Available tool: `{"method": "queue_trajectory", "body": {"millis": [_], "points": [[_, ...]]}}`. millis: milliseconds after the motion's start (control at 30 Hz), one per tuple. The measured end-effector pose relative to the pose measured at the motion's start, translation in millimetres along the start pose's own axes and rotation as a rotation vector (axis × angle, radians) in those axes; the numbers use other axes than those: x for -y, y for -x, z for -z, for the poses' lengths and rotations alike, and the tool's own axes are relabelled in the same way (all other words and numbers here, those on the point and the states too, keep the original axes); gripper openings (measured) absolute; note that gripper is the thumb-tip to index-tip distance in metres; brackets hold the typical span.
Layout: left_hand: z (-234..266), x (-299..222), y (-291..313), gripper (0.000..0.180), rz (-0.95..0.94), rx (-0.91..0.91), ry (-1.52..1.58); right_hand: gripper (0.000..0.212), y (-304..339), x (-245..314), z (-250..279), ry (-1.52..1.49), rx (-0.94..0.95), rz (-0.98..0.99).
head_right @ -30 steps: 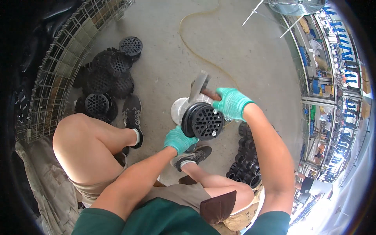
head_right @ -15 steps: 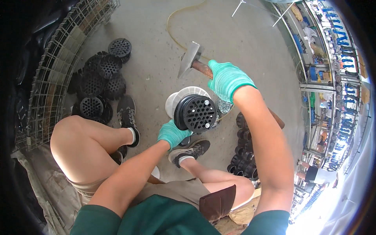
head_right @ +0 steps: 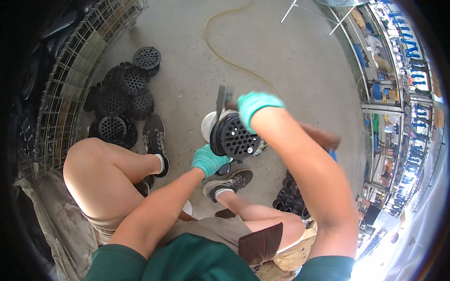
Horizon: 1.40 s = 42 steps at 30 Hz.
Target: The person picks up a black plastic housing from a wire crate, seats a circular grate inside, inserts a screw, and fastens it using a pneumatic screwdriver. The person then takes another small plastic piece and secures it to the assembly using a hammer.
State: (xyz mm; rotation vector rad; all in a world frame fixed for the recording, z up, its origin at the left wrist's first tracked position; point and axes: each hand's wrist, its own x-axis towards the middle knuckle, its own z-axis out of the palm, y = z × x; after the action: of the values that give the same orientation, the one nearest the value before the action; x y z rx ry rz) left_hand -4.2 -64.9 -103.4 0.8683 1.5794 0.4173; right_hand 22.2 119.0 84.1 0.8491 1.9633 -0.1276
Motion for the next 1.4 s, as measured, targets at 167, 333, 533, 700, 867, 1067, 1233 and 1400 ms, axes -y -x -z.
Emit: {"method": "queue_trajectory", "body": {"millis": [167,333,533,700,867,1067,1233,1400], "points": [[-2,5,-1,0.06,-0.024,-0.047,-0.031,0.052,-1,22,4,-0.139,0.117,0.051],[6,-3,-5,0.06,-0.009,-0.003,-0.022,0.035,11,6,34,-0.016,-0.308,-0.036],[-7,-4,8,0.06,0.037,0.008,-0.013,0.034,-28,2,-18,0.066,0.151,-0.065],[-7,13,-9,0.06,-0.001,0.004,-0.028,0.026,14,-4,35,-0.05,-0.231,-0.012],[-2,5,-14,0.064,-0.044,0.034,0.0,0.033,4,14,3,0.039,-0.241,-0.083],[5,-1,-15,0.067,-0.017,0.012,-0.029,0.033,12,52,11,-0.035,-0.031,0.019],[1,3,-14,0.064,-0.042,0.049,-0.078,0.025,23,25,43,-0.044,-0.433,-0.039],[-7,5,-10,0.066,-0.004,0.04,-0.004,0.045,-13,28,2,-0.01,0.158,-0.142]]}}
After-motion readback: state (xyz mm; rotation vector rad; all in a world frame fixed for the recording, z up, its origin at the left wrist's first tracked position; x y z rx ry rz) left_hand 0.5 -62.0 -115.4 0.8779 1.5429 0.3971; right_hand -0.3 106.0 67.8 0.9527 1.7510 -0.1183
